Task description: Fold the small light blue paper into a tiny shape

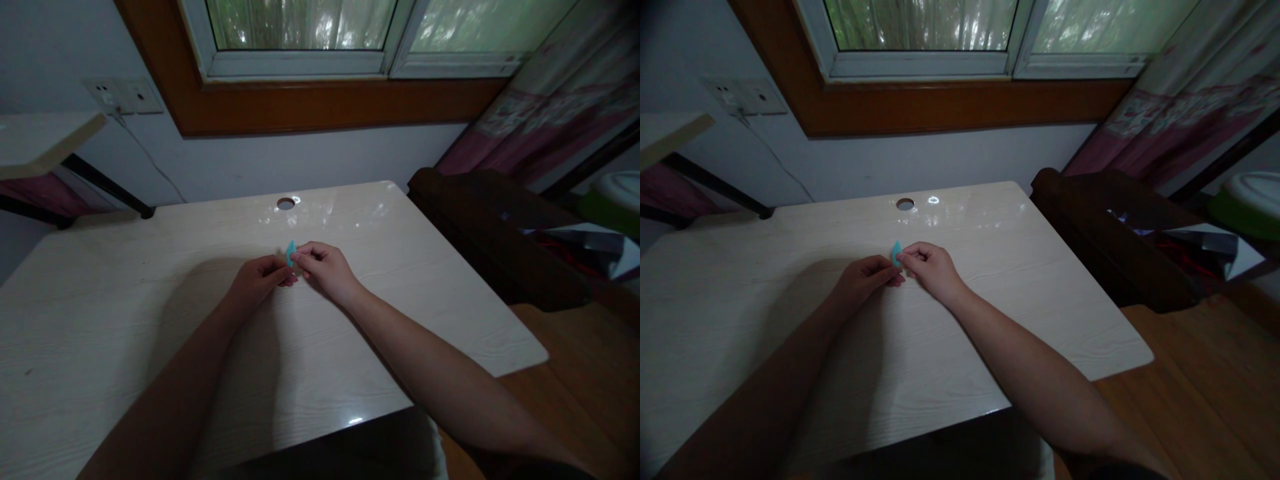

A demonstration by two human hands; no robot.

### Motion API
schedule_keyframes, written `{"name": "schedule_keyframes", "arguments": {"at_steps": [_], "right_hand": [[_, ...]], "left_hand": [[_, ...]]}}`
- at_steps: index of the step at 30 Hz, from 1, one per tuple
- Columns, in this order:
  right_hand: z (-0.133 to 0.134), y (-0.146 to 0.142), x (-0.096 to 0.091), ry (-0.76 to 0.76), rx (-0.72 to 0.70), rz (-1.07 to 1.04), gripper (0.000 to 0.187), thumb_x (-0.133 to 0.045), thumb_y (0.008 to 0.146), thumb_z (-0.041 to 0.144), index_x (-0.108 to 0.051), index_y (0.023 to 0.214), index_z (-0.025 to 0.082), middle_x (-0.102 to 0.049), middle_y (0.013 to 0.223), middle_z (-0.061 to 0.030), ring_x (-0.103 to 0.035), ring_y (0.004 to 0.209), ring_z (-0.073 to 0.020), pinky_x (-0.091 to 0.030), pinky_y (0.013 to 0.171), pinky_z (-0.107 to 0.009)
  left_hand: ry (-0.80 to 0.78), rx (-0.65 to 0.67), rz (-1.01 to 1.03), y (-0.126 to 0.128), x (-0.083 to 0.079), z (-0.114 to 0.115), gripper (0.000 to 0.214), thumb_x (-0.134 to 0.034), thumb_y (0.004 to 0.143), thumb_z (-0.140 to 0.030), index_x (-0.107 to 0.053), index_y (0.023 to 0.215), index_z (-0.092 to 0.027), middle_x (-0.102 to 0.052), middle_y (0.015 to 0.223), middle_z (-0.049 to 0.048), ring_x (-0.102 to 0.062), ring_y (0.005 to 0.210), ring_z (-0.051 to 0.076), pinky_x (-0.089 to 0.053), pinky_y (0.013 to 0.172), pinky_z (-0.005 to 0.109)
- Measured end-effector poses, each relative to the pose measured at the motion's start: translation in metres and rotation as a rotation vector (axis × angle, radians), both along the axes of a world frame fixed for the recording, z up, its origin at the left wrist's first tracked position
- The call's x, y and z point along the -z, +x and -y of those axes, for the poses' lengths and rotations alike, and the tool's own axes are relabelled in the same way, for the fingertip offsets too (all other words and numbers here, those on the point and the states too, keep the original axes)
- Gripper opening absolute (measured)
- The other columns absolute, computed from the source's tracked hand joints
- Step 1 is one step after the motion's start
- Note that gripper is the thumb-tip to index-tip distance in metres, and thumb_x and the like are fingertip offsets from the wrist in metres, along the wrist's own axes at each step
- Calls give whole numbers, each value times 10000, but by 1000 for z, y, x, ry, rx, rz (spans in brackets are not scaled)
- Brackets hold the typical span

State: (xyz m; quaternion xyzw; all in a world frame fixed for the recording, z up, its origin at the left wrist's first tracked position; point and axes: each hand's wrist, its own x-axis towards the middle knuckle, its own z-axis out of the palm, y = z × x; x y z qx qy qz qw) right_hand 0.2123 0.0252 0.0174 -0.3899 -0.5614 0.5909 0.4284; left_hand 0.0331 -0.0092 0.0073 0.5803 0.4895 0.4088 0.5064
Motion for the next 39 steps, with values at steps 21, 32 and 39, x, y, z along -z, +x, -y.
{"name": "schedule_keyframes", "arguments": {"at_steps": [21,32,39], "right_hand": [[0,-1,0,7,22,-10,295,-772,716,435,-680,735,155,-577,549,29,-475,508,-95,-350,518,-240],[0,-2,2,42,83,7,266,-761,723,417,-693,754,162,-585,565,24,-479,511,-97,-353,509,-240],[-1,-2,4,25,63,4,270,-767,723,425,-701,759,165,-584,559,25,-478,501,-98,-345,500,-239]], "left_hand": [[61,-17,-75,0,-2,1,239,-675,822,-409,-692,828,-171,-745,795,39,-677,716,157,-532,708,269],[90,-39,-103,-2,7,-1,218,-669,838,-390,-700,818,-176,-753,772,43,-688,694,161,-535,680,268],[100,-44,-67,-1,7,0,223,-672,836,-396,-701,840,-175,-746,778,44,-684,711,164,-530,702,278]]}}
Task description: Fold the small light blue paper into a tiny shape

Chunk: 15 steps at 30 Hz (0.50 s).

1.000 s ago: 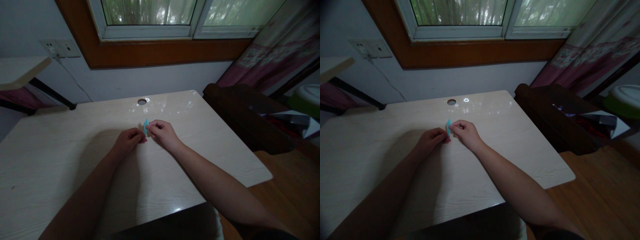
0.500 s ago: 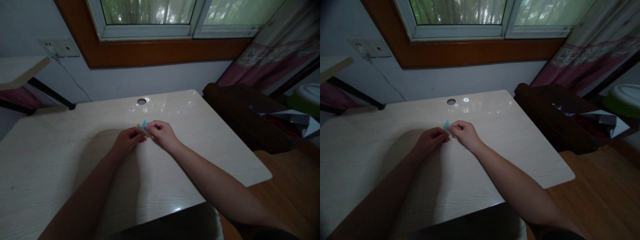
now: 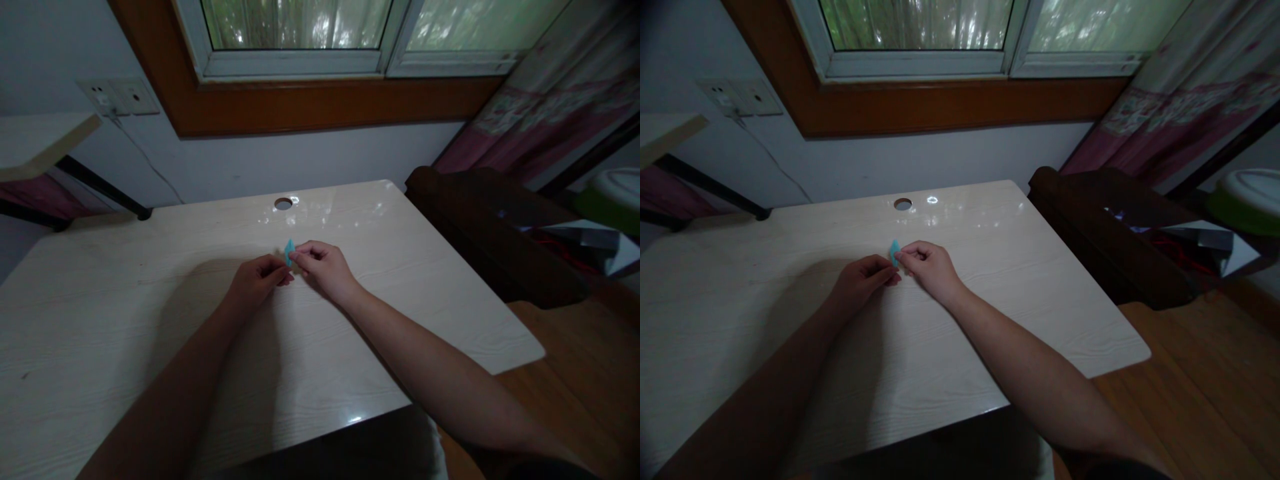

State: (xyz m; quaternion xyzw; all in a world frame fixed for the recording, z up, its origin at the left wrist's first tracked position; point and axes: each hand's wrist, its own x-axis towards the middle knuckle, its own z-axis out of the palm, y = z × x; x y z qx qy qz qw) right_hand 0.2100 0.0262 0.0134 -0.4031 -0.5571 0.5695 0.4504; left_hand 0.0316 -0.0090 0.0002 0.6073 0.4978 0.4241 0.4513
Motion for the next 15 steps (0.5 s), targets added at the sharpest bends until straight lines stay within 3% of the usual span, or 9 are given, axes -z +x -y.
{"name": "schedule_keyframes", "arguments": {"at_steps": [7,15], "right_hand": [[-2,-1,3,-1,-89,-16,291,-750,751,442,-699,770,156,-605,579,14,-520,527,-106,-380,529,-247],[1,-4,7,68,-91,-118,285,-781,744,375,-640,938,220,-679,735,11,-658,646,-145,-526,667,-299]], "left_hand": [[-12,12,73,-1,0,-1,196,-691,824,-368,-701,849,-174,-727,788,31,-664,731,150,-513,706,265],[-11,-66,133,3,-6,0,231,-704,815,-397,-704,813,-166,-714,733,26,-644,695,143,-506,692,262]]}}
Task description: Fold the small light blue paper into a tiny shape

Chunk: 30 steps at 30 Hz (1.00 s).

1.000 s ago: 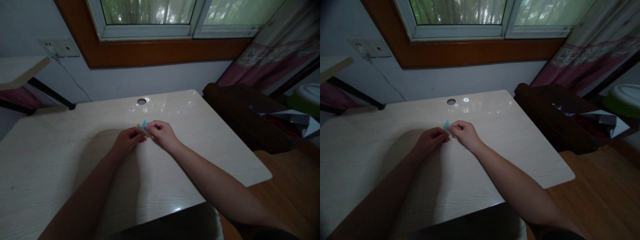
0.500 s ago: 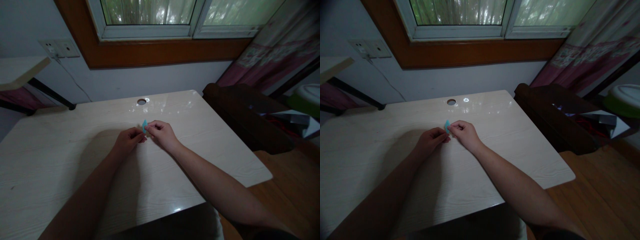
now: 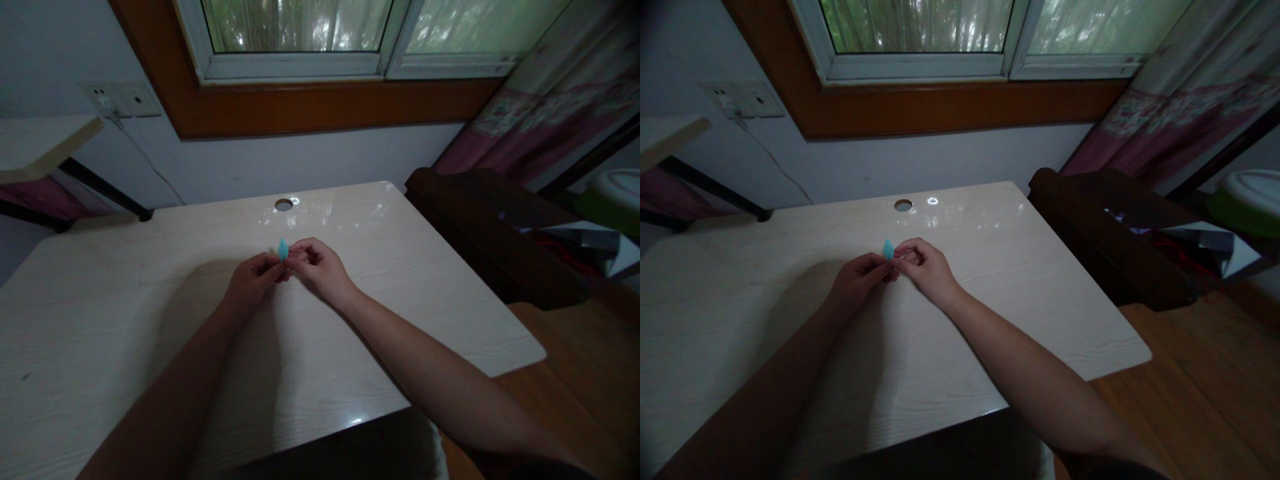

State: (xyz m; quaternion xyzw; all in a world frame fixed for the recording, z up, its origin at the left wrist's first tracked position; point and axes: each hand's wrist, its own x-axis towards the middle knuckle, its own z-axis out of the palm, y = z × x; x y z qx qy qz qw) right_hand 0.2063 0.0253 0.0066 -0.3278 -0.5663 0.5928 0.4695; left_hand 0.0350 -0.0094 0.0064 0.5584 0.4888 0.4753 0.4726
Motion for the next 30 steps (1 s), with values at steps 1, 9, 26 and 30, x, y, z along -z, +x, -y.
{"name": "schedule_keyframes", "arguments": {"at_steps": [1,9,26,30], "right_hand": [[0,0,1,14,11,-4,281,-784,744,366,-637,936,221,-678,741,11,-659,655,-145,-530,678,-302],[-1,1,0,27,56,-13,236,-776,751,337,-646,907,216,-685,788,-2,-653,697,-139,-536,720,-313],[-1,-1,1,-43,-14,-67,225,-758,739,301,-629,895,203,-647,758,18,-616,678,-114,-503,685,-276],[-1,-1,0,-56,-33,-59,230,-744,742,297,-613,908,208,-631,754,26,-595,650,-106,-497,670,-275]], "left_hand": [[-1,6,0,0,1,0,229,-705,815,-396,-704,816,-167,-715,736,26,-644,698,142,-506,695,261],[41,26,-47,-1,6,0,216,-691,834,-391,-695,848,-176,-729,794,33,-663,746,151,-519,734,273],[231,-58,153,7,5,0,321,-756,800,-330,-527,984,-200,-700,795,-13,-710,721,132,-598,732,293],[204,-45,171,7,5,0,302,-751,804,-306,-526,975,-200,-705,825,-6,-713,736,136,-600,742,302]]}}
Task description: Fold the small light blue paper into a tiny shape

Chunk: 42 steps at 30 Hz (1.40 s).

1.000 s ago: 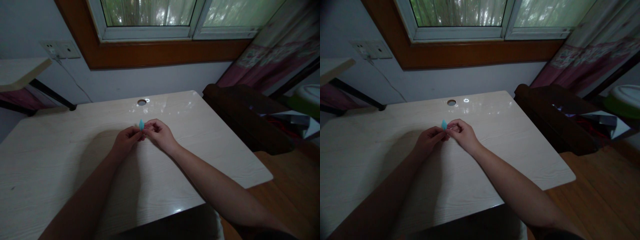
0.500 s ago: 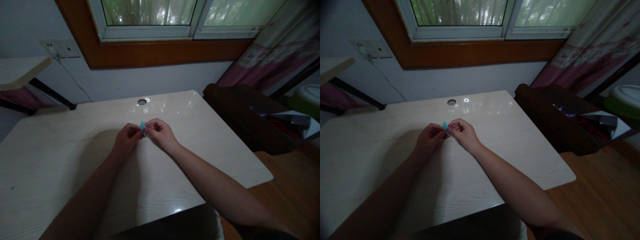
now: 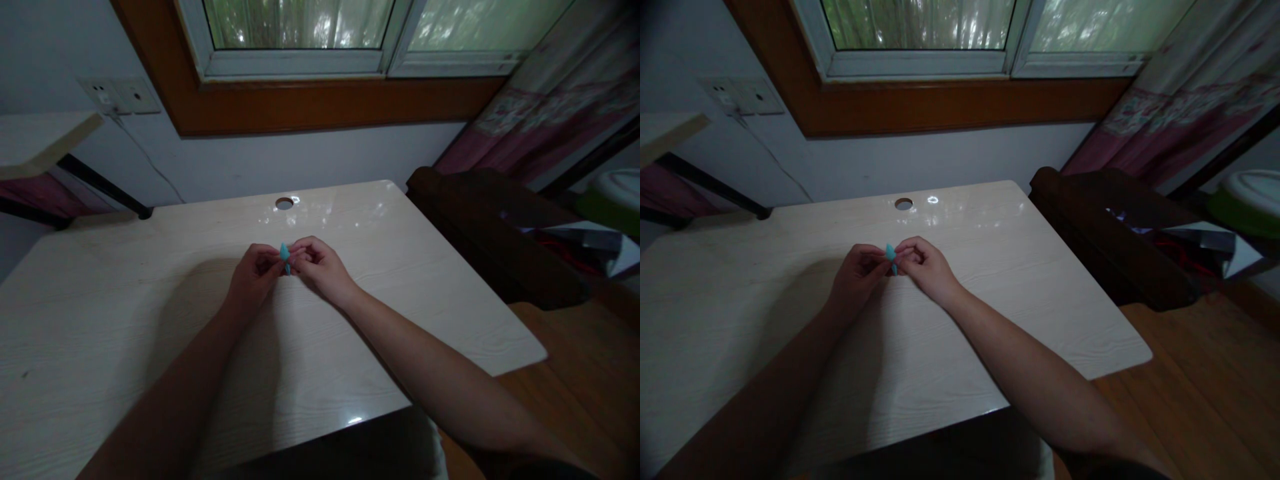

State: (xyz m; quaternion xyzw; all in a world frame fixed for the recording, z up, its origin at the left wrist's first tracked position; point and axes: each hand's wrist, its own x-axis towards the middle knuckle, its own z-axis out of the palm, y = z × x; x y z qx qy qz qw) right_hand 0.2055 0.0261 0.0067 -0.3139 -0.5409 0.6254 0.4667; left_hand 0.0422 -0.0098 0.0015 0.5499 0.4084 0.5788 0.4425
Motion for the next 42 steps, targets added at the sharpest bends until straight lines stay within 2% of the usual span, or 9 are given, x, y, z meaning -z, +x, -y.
{"name": "schedule_keyframes", "arguments": {"at_steps": [5,13,19,29,42], "right_hand": [[0,1,1,18,-21,-13,216,-724,761,277,-611,936,218,-633,775,24,-598,662,-105,-486,656,-263],[-2,2,2,11,-24,16,238,-727,762,299,-606,950,216,-635,802,15,-602,674,-110,-501,667,-272],[-2,1,3,11,-17,2,231,-727,761,295,-612,943,212,-634,782,18,-594,662,-105,-503,666,-267],[0,1,0,15,-6,34,205,-717,756,290,-609,911,211,-623,746,26,-585,643,-108,-490,649,-267],[-1,4,1,7,-86,55,157,-708,762,274,-619,873,209,-608,659,40,-582,634,-121,-473,648,-275]], "left_hand": [[-8,18,3,0,0,0,348,-741,813,-301,-499,1047,-211,-710,808,-9,-720,750,149,-598,753,315],[-28,-9,-21,1,-2,1,345,-756,794,-344,-516,1002,-208,-708,816,-3,-710,721,137,-590,724,287],[-60,-5,-10,0,2,0,321,-746,802,-323,-530,1009,-206,-704,838,-1,-705,746,137,-587,746,295],[-48,-27,-42,0,3,0,253,-725,808,-294,-543,957,-203,-645,841,-12,-673,729,122,-568,696,267],[-34,12,-56,-2,-1,3,200,-701,823,-284,-549,914,-192,-668,769,-15,-675,680,124,-560,676,266]]}}
